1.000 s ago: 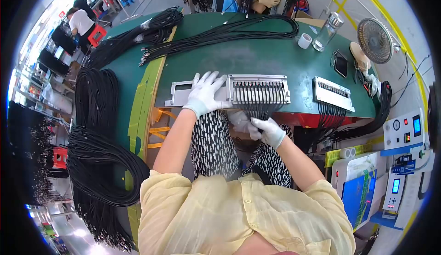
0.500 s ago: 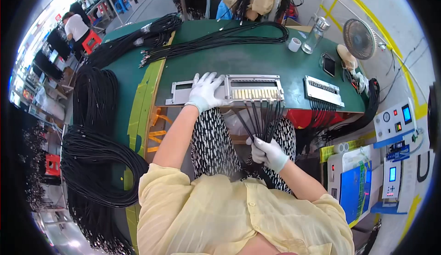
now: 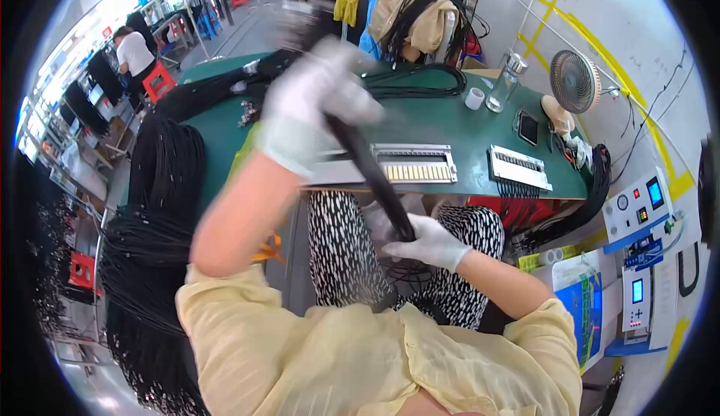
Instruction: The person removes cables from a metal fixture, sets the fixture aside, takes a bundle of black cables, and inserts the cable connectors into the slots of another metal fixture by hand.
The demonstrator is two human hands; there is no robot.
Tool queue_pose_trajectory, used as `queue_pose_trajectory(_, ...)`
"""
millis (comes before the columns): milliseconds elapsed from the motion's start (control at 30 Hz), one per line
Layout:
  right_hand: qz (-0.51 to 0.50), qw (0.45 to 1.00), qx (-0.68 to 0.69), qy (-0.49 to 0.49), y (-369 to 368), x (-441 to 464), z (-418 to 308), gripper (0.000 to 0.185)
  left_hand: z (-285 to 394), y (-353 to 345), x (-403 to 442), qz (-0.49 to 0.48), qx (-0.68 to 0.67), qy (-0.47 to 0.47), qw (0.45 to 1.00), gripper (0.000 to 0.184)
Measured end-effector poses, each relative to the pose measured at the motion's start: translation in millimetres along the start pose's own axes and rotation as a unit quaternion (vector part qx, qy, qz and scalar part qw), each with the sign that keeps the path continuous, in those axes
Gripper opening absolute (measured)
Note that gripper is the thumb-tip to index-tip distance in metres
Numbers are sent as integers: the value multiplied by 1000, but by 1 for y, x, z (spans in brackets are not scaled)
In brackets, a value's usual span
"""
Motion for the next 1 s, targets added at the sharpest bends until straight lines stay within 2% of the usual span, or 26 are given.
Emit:
queue_pose_trajectory(33,16,999,-50,-9,11,8,12,31,46,15,21,-135,-172,-24,975,27)
queue_pose_trajectory(67,34,994,-98,-18,26,12,20,36,115,83,15,143,139,-185,962,27)
queue_pose_trajectory(100,95,966,-239,-11,56,13,-7,43,167,119,15,125,296,-280,905,28)
queue_pose_trajectory(133,130,938,-314,-70,86,15,-39,31,196,184,26,126,248,-268,922,25)
queue_pose_trajectory(167,231,877,-401,131,114,22,-91,22,204,228,42,-4,-8,-207,978,21)
queue_pose_trajectory(200,257,820,-482,169,142,32,-132,18,206,261,29,74,-32,-204,976,20)
queue_pose_trajectory(233,315,729,-547,265,161,37,-178,14,198,294,23,216,-32,-212,953,19)
queue_pose_trajectory(267,343,703,-566,259,186,54,-206,13,186,325,10,354,-30,-217,909,19)
queue_pose_trajectory(300,356,715,-580,161,210,78,-227,13,164,338,13,365,-34,-194,910,20)
queue_pose_trajectory(333,352,658,-626,225,229,107,-242,12,138,353,16,377,-38,-173,909,22)
queue_pose_trajectory(367,356,656,-641,179,257,145,-242,12,113,357,21,379,-47,-169,909,25)
queue_pose_trajectory(400,348,637,-659,198,274,179,-235,14,85,358,29,379,-57,-165,909,28)
queue_pose_trajectory(433,339,616,-678,216,285,206,-222,17,50,358,41,336,-91,-135,928,32)
queue_pose_trajectory(467,333,595,-706,193,291,224,-202,26,17,376,41,400,-93,-116,904,34)
queue_pose_trajectory(500,346,592,-711,158,303,242,-173,36,-21,399,48,353,-115,-52,927,29)
queue_pose_trajectory(533,332,619,-705,98,303,248,-152,43,-63,429,42,450,-144,-24,881,30)
queue_pose_trajectory(567,316,652,-678,125,302,246,-129,47,-82,420,10,461,76,189,864,45)
queue_pose_trajectory(633,319,713,-595,190,299,212,-103,50,-98,424,-3,395,129,208,886,55)
queue_pose_trajectory(700,321,827,-448,112,306,152,-77,53,-66,385,-20,432,241,210,843,54)
queue_pose_trajectory(767,369,886,-267,85,342,84,-23,43,-56,364,-11,343,252,181,887,41)
queue_pose_trajectory(800,411,897,-152,59,354,39,5,40,-49,320,6,270,269,109,918,40)
queue_pose_trajectory(833,476,874,-91,26,365,-9,29,39,-48,273,21,197,277,28,940,39)
queue_pose_trajectory(900,594,804,-26,-26,392,-99,101,35,-66,235,31,159,472,28,867,49)
queue_pose_trajectory(933,637,768,-22,-64,407,-138,141,36,-86,193,41,44,510,29,859,55)
queue_pose_trajectory(967,646,744,-37,-167,409,-162,168,38,-107,152,49,-44,551,36,833,53)
queue_pose_trajectory(1000,647,712,-49,-270,408,-184,192,40,-134,112,53,-97,529,62,841,50)
Point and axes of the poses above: each hand's wrist, its own x-axis towards the middle knuckle, its own y-axis out of the back of the hand, z = x × y, the point moved 10 cm from there along x, towards the middle knuckle, and after that the axes turned 7 degrees about -y, right-handed, at the moved point
